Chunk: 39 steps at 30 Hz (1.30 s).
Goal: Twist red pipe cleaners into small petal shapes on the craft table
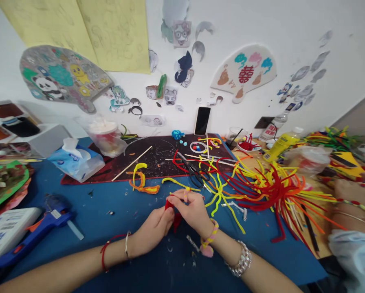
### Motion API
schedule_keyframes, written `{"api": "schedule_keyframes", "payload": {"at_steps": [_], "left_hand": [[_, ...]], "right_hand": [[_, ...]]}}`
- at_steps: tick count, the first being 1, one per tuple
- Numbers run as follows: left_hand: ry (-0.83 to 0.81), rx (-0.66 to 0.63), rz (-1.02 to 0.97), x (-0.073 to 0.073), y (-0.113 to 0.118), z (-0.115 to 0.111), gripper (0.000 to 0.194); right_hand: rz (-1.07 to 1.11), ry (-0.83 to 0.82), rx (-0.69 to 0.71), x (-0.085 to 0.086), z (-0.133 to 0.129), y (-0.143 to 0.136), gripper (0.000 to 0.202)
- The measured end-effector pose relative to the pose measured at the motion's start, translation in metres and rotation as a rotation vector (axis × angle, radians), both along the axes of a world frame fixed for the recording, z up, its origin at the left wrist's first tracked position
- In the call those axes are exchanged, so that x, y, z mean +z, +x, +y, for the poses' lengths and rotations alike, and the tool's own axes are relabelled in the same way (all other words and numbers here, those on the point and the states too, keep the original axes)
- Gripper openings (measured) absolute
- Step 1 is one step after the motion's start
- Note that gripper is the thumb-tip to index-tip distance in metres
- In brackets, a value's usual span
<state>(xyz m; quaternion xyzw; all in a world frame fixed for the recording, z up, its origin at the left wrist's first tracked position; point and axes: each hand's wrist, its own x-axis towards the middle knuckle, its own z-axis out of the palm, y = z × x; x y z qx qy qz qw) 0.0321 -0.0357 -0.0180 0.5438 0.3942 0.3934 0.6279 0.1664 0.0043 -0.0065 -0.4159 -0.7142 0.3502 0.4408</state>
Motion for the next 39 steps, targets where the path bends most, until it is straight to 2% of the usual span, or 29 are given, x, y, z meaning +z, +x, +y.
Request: {"api": "schedule_keyframes", "payload": {"at_steps": [2,4,7,9,12,14,17,19,22,25,30,32,36,38,39], "left_hand": [[0.111,0.068,0.133,-0.005,0.0,-0.002,0.037],[0.037,0.078,0.098,-0.011,0.001,-0.003,0.038],[-0.096,-0.002,-0.012,-0.015,0.002,0.0,0.035],[-0.098,-0.066,-0.015,-0.012,-0.001,0.004,0.034],[0.023,-0.019,0.159,0.002,-0.012,0.014,0.037],[0.228,0.007,0.314,0.011,-0.021,0.02,0.031],[0.327,-0.074,0.452,0.017,-0.029,0.026,0.035],[0.252,-0.128,0.445,0.013,-0.029,0.025,0.035],[0.042,-0.193,0.315,0.004,-0.023,0.02,0.034],[0.012,-0.171,0.2,0.0,-0.015,0.011,0.039],[-0.14,-0.205,-0.01,-0.003,-0.004,0.002,0.043],[-0.115,-0.152,-0.004,-0.006,0.0,0.0,0.043],[-0.067,-0.06,0.088,-0.005,-0.001,0.002,0.042],[-0.082,-0.145,0.23,0.006,-0.009,0.006,0.042],[-0.097,-0.239,0.353,0.014,-0.015,0.007,0.041]], "right_hand": [[-0.013,-0.061,0.04,-0.001,0.002,-0.002,0.015],[-0.014,-0.02,0.034,-0.001,0.003,-0.003,0.015],[-0.022,0.055,0.037,-0.001,0.005,-0.001,0.015],[-0.052,0.068,0.079,-0.001,0.008,0.001,0.016],[-0.08,0.091,0.136,-0.002,0.011,0.005,0.016],[-0.073,0.107,0.167,-0.003,0.014,0.008,0.015],[-0.077,0.094,0.203,-0.003,0.015,0.009,0.016],[-0.083,0.054,0.214,-0.004,0.015,0.009,0.017],[-0.072,-0.011,0.231,-0.004,0.012,0.007,0.02],[-0.043,-0.084,0.238,-0.004,0.009,0.004,0.022],[0.06,-0.142,0.208,-0.004,0.002,-0.002,0.023],[0.075,-0.204,0.247,-0.005,-0.002,-0.005,0.024],[0.001,-0.507,0.415,-0.005,-0.006,-0.006,0.035],[-0.014,-0.461,0.411,-0.003,-0.006,-0.004,0.034],[-0.02,-0.382,0.379,-0.002,-0.005,-0.003,0.032]]}}
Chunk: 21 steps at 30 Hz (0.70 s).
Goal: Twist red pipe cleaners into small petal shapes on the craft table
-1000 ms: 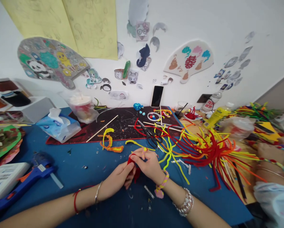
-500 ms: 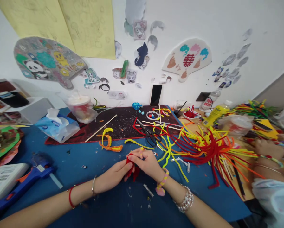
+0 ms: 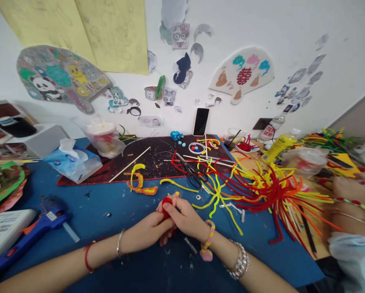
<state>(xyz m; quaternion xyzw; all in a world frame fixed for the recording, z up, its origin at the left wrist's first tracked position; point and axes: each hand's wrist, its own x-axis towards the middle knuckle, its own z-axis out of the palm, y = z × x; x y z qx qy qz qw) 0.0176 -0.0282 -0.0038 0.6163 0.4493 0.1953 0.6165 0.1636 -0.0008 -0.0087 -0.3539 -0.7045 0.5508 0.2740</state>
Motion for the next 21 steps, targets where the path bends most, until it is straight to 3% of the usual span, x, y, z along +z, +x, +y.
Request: {"api": "schedule_keyframes", "payload": {"at_steps": [2,4,6,10,15,21], "left_hand": [[0.044,-0.199,0.181,0.02,-0.013,0.004,0.038],[0.251,-0.128,0.326,0.037,-0.024,0.007,0.04],[0.468,-0.055,0.432,0.047,-0.029,0.008,0.037],[0.693,-0.089,0.549,0.043,-0.028,0.01,0.03],[0.716,-0.176,0.576,0.043,-0.029,0.016,0.029],[0.712,-0.202,0.641,0.049,-0.038,0.02,0.03]], "right_hand": [[-0.03,0.156,-0.073,0.002,0.001,0.002,0.033],[-0.114,0.236,-0.11,0.002,0.001,0.003,0.034],[-0.189,0.251,-0.053,0.002,0.0,0.003,0.034],[-0.259,0.289,0.076,0.003,-0.005,0.001,0.029],[-0.356,0.397,0.134,0.005,-0.004,0.002,0.025],[-0.473,0.601,0.108,0.003,0.001,0.006,0.032]]}}
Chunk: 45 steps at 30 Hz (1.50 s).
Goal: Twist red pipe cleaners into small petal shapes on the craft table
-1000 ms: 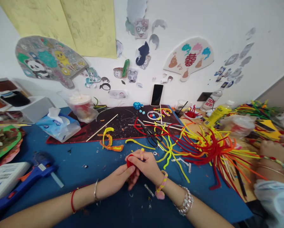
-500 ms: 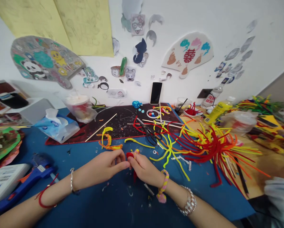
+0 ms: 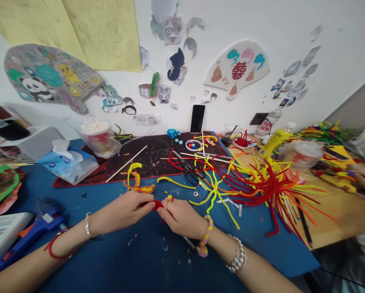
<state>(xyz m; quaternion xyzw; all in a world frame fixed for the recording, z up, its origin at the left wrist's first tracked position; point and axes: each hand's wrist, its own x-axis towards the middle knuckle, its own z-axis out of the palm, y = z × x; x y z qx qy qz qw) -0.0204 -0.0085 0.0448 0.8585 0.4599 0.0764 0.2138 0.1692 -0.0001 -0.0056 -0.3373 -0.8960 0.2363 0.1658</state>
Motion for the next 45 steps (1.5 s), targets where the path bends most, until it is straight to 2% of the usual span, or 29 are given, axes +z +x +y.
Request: {"api": "schedule_keyframes", "payload": {"at_steps": [2,6,9,13,16,21,23,25,28,30,34,39,41,45], "left_hand": [[0.0,-0.003,0.026,-0.003,-0.001,-0.002,0.029],[0.0,-0.095,0.011,-0.014,-0.001,-0.006,0.027],[-0.014,-0.134,-0.026,-0.016,0.0,-0.006,0.026],[-0.201,-0.167,-0.083,-0.01,-0.001,-0.004,0.025],[-0.323,-0.177,-0.102,-0.011,-0.001,-0.003,0.024],[-0.402,-0.099,-0.207,-0.024,0.003,-0.001,0.021],[-0.546,-0.059,-0.243,-0.028,0.005,0.0,0.021],[-0.758,-0.025,-0.266,-0.032,0.007,0.0,0.021],[-1.011,-0.026,-0.339,-0.039,0.01,0.001,0.018],[-1.03,0.002,-0.43,-0.045,0.012,0.0,0.019],[-0.968,0.153,-0.589,-0.053,0.018,-0.003,0.023],[-0.931,0.231,-0.653,-0.056,0.021,-0.007,0.03],[-0.963,0.24,-0.689,-0.055,0.022,-0.007,0.032],[-1.134,0.254,-0.824,-0.054,0.02,-0.001,0.028]], "right_hand": [[-0.025,0.039,0.034,-0.002,0.001,0.001,0.033],[-0.064,0.078,0.139,-0.004,0.003,0.003,0.034],[-0.058,0.075,0.153,-0.002,0.005,0.004,0.034],[-0.094,0.108,0.145,0.0,0.008,0.005,0.034],[-0.107,0.11,0.154,-0.002,0.01,0.005,0.033],[0.061,0.012,0.08,-0.006,0.017,0.008,0.032],[0.069,-0.014,0.084,-0.006,0.018,0.009,0.034],[0.046,-0.024,0.134,-0.006,0.018,0.008,0.036],[0.042,-0.018,0.187,-0.006,0.017,0.006,0.035],[0.067,-0.018,0.167,-0.006,0.019,0.007,0.033],[0.127,-0.035,0.077,-0.004,0.024,0.014,0.019],[0.156,-0.021,0.007,-0.002,0.027,0.019,0.011],[0.2,0.056,-0.038,-0.003,0.025,0.018,0.01],[0.279,0.277,-0.108,-0.004,0.022,0.015,0.011]]}}
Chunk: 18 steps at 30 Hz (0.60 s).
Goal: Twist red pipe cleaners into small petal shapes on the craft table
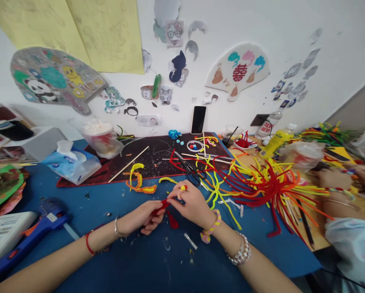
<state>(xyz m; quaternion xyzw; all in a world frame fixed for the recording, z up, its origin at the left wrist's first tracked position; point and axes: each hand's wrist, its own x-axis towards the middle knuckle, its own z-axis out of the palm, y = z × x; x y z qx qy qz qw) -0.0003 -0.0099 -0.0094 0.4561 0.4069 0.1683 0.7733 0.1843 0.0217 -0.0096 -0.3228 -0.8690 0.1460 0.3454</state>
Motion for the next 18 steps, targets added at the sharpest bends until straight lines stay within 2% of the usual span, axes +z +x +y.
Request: {"api": "schedule_keyframes", "payload": {"at_steps": [4,10,15,18], "left_hand": [[-0.09,0.013,-0.099,-0.001,-0.003,0.004,0.029],[-0.03,0.099,-0.141,-0.003,0.0,0.002,0.03],[0.116,0.178,-0.156,-0.006,0.005,-0.001,0.03],[0.205,0.172,-0.221,-0.006,0.003,-0.002,0.032]], "right_hand": [[-0.006,0.109,-0.002,0.001,-0.003,-0.001,0.013],[-0.034,0.133,0.006,0.002,-0.009,-0.004,0.01],[0.118,-0.106,-0.094,0.0,-0.011,-0.008,0.006],[0.158,-0.353,-0.024,-0.001,-0.006,-0.007,0.012]]}}
